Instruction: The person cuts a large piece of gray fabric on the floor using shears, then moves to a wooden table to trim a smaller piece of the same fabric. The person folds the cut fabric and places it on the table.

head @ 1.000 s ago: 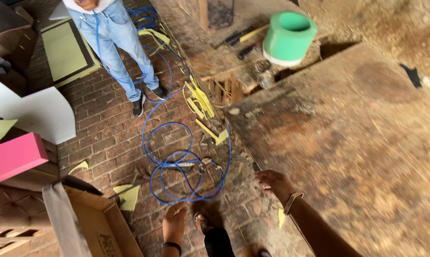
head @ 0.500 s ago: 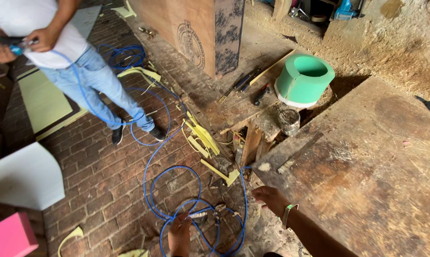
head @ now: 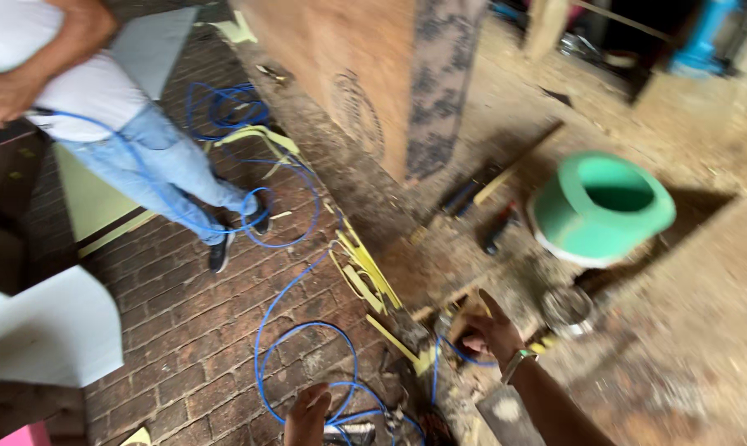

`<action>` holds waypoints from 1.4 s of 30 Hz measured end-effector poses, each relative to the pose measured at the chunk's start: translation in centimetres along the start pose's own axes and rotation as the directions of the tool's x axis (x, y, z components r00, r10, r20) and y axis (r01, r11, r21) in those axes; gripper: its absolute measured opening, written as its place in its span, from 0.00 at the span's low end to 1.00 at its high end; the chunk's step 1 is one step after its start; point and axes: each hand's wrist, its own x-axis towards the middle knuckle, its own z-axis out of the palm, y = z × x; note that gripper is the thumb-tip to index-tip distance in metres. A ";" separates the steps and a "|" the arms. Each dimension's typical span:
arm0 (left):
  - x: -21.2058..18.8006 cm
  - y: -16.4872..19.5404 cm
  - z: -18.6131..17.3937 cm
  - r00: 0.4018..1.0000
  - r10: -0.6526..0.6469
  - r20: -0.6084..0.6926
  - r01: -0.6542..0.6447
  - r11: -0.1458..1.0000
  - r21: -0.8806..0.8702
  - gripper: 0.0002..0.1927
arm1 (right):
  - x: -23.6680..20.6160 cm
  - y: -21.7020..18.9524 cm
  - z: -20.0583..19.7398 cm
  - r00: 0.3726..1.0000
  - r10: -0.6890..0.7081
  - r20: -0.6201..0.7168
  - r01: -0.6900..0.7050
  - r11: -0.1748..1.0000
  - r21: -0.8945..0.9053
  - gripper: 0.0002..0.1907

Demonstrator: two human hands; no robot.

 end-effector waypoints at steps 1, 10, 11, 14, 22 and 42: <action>1.0 0.6 -0.2 0.999 -0.035 -0.019 0.035 0.999 0.015 0.18 | 1.0 -1.8 1.2 0.999 -0.015 0.041 0.014 1.000 0.016 0.38; 1.3 1.5 -5.6 0.974 0.015 -0.228 -0.026 0.999 -0.047 0.18 | 6.0 -10.3 16.3 0.947 0.011 0.320 0.060 0.976 -0.210 0.33; 0.5 1.4 -6.7 0.966 0.029 -0.257 -0.042 0.998 -0.045 0.17 | 5.9 -10.0 18.2 0.940 0.006 0.341 0.094 0.957 -0.276 0.31; -2.3 0.9 -10.7 0.901 -0.267 -0.343 0.258 0.964 -0.072 0.19 | 5.3 -9.1 24.3 0.904 -0.004 0.428 0.194 0.895 -0.402 0.27; -4.5 -0.5 -22.0 0.812 -0.038 -0.583 -0.143 0.955 -0.261 0.14 | 5.2 -4.4 36.9 0.822 0.066 0.566 0.229 0.871 -0.435 0.17; 29.7 15.7 -19.6 0.806 -0.191 -0.561 0.028 0.958 -0.286 0.17 | 44.3 -31.8 64.0 0.662 -0.528 0.532 0.731 0.298 -0.614 0.09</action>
